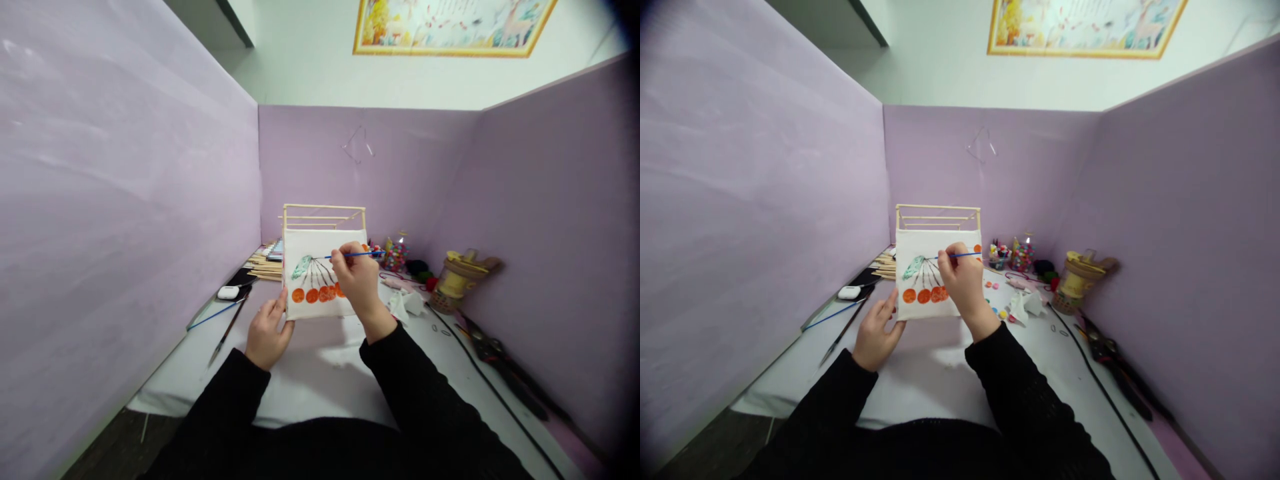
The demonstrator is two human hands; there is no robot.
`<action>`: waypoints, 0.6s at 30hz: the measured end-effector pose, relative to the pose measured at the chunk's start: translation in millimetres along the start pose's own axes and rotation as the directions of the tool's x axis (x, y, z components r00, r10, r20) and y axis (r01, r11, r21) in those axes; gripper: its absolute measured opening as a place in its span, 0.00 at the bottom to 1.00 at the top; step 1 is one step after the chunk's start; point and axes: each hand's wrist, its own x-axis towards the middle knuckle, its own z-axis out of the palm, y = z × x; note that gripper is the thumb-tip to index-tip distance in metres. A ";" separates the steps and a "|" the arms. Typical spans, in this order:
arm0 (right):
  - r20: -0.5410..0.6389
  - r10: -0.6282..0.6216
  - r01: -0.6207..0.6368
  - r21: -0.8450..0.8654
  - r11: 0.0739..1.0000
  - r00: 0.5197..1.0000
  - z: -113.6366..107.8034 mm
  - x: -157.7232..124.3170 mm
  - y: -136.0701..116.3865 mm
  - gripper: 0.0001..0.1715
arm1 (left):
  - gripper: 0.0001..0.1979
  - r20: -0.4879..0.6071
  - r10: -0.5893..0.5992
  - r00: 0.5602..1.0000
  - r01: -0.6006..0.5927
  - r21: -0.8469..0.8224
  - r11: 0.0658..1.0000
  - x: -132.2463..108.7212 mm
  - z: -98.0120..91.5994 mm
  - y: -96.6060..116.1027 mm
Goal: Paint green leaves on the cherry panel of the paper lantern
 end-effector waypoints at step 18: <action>-0.012 -0.017 0.017 -0.001 1.000 1.000 -5.5 1.0 -9.2 0.12 | 0.31 -0.005 0.005 1.000 -0.005 -0.013 1.000 0.7 -0.3 -0.6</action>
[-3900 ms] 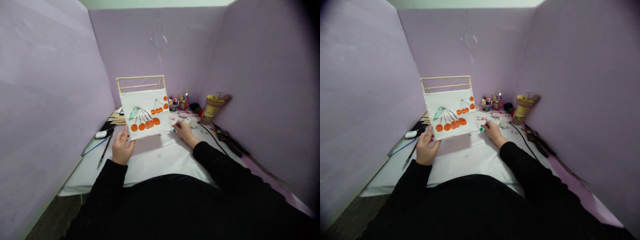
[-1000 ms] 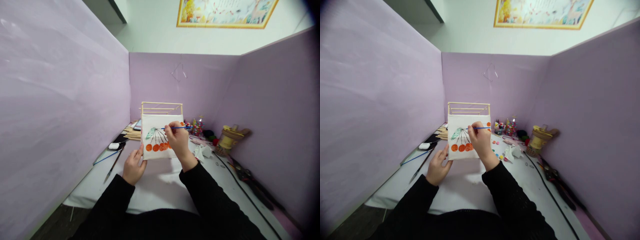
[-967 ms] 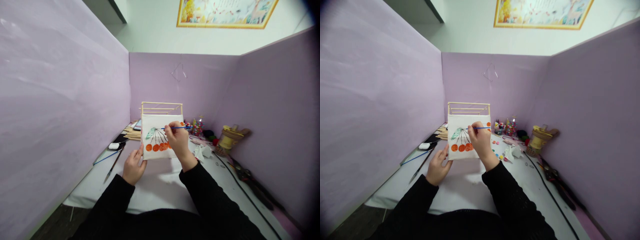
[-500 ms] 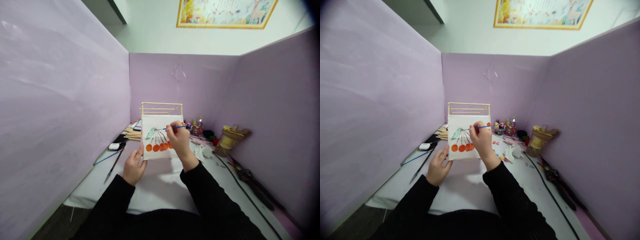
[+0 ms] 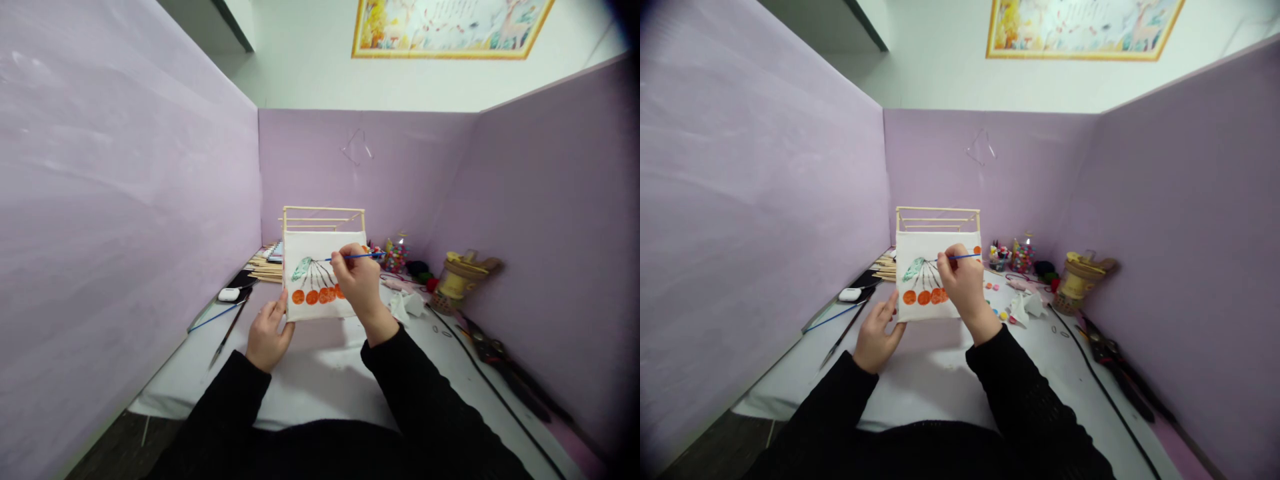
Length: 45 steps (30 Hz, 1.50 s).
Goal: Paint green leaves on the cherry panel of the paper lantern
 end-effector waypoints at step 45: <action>0.158 0.112 -0.104 -0.060 0.993 0.981 -18.3 11.9 -5.5 0.07 | 0.31 0.001 0.000 1.000 0.000 0.016 1.000 -0.7 1.0 -0.6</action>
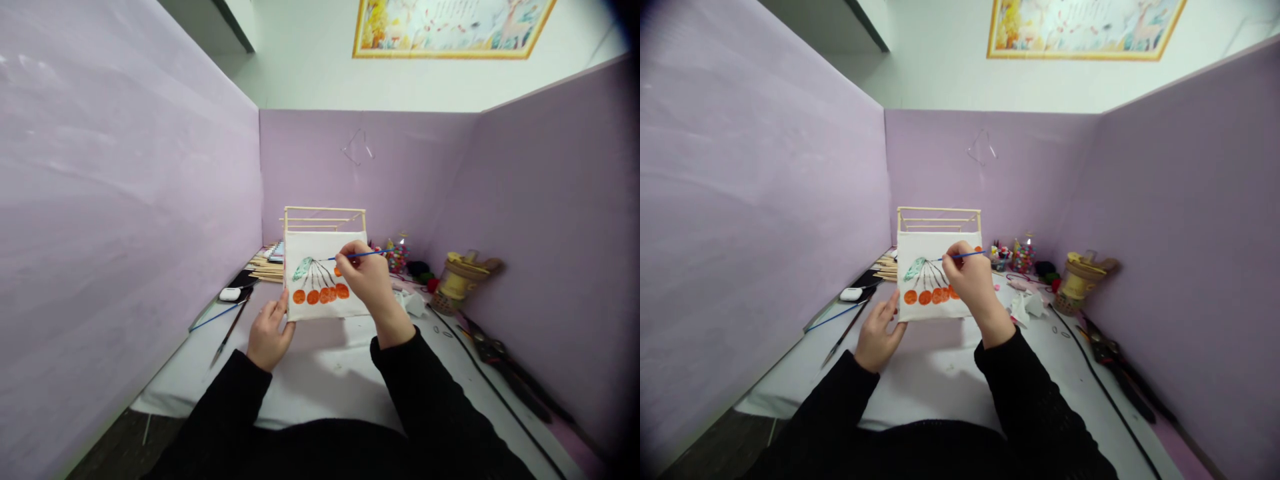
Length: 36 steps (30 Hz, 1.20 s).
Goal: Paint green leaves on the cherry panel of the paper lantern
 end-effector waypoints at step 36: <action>-0.017 0.053 -0.056 -0.222 0.973 0.998 -14.1 7.5 8.3 0.05 | 0.32 0.009 0.001 1.000 -0.001 -0.020 1.000 -1.5 0.3 -1.5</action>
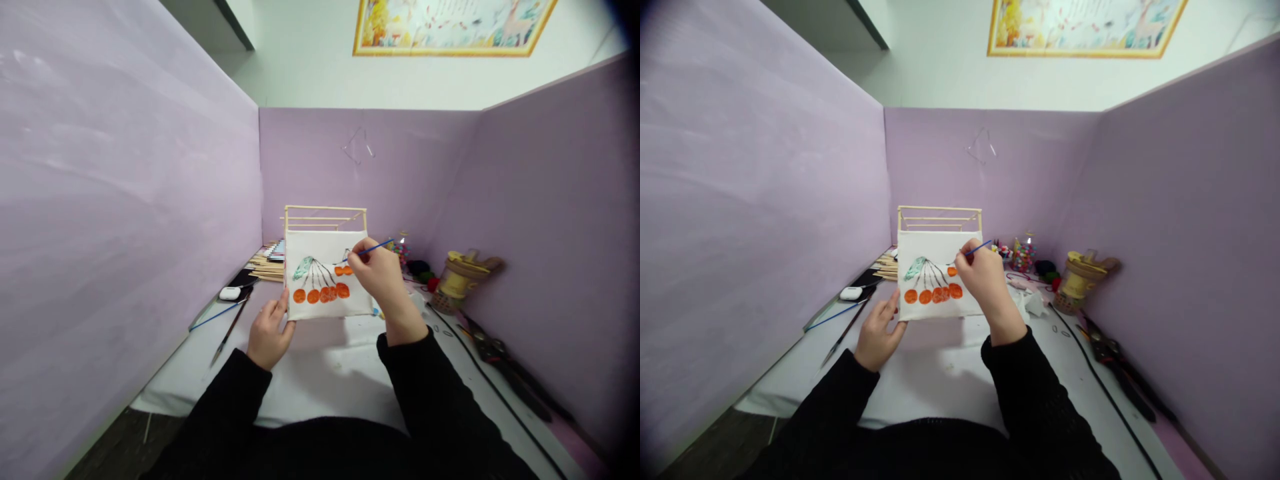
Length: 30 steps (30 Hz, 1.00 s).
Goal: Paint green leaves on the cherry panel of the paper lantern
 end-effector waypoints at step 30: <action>-0.145 -0.038 0.088 0.357 0.930 0.989 42.5 -12.0 3.8 0.15 | 0.32 -0.011 0.002 1.000 -0.001 0.019 1.000 1.1 -1.2 2.8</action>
